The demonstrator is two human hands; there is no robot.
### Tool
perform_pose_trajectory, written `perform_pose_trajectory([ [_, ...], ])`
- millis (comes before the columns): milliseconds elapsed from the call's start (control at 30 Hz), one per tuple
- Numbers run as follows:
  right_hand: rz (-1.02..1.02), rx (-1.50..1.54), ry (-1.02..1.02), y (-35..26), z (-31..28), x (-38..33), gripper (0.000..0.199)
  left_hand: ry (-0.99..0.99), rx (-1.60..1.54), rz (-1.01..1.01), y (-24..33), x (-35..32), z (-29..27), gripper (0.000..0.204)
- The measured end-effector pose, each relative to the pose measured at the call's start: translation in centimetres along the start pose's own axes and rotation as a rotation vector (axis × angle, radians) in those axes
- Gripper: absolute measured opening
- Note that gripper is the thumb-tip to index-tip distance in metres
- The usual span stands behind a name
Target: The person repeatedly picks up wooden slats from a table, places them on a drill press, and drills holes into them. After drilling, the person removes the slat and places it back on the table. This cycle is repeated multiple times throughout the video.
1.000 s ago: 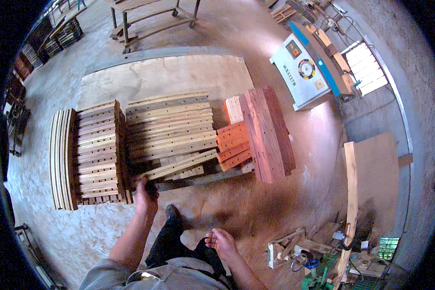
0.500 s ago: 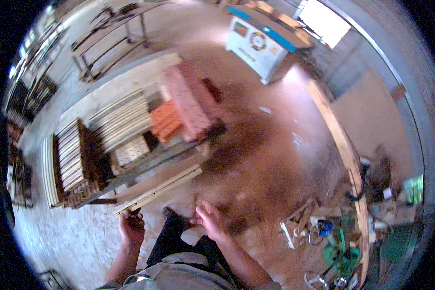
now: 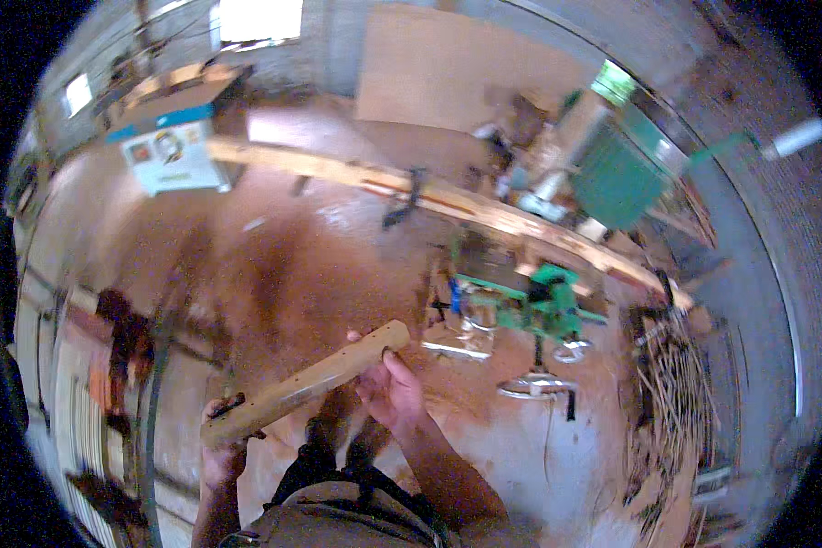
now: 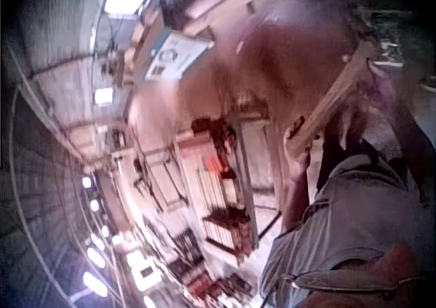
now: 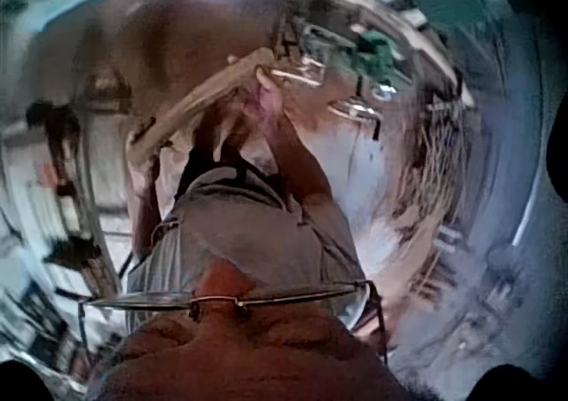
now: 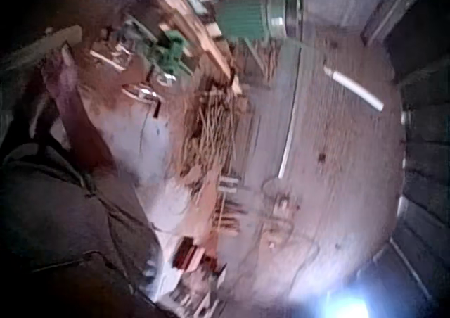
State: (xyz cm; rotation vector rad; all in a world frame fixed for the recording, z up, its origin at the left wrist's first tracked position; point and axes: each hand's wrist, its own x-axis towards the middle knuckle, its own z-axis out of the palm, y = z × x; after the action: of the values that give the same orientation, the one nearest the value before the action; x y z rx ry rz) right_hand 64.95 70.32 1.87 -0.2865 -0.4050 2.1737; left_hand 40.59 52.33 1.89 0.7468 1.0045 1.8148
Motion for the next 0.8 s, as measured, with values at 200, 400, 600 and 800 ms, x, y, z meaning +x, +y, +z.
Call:
perform_pose_trajectory([
  [200,-0.224,-0.055,0.203,-9.0,-3.3,-4.1,0.038,-0.223,-0.308,-0.229,-6.2,7.1,7.1,0.041],
  [400,-0.359,-0.171,0.512,-16.4,-4.9,-3.7,0.035,-0.102,-0.257,-0.339,-11.0,14.2,15.7,0.044],
  [600,-0.202,-0.390,0.473,-24.7,-6.8,0.1,0.044,-0.078,-0.306,-0.345,-13.1,22.2,24.0,0.030],
  [800,-0.373,-0.668,0.745,-30.0,-7.5,-4.0,0.044,-0.060,-0.259,-0.405,-18.1,30.8,31.5,0.030],
])
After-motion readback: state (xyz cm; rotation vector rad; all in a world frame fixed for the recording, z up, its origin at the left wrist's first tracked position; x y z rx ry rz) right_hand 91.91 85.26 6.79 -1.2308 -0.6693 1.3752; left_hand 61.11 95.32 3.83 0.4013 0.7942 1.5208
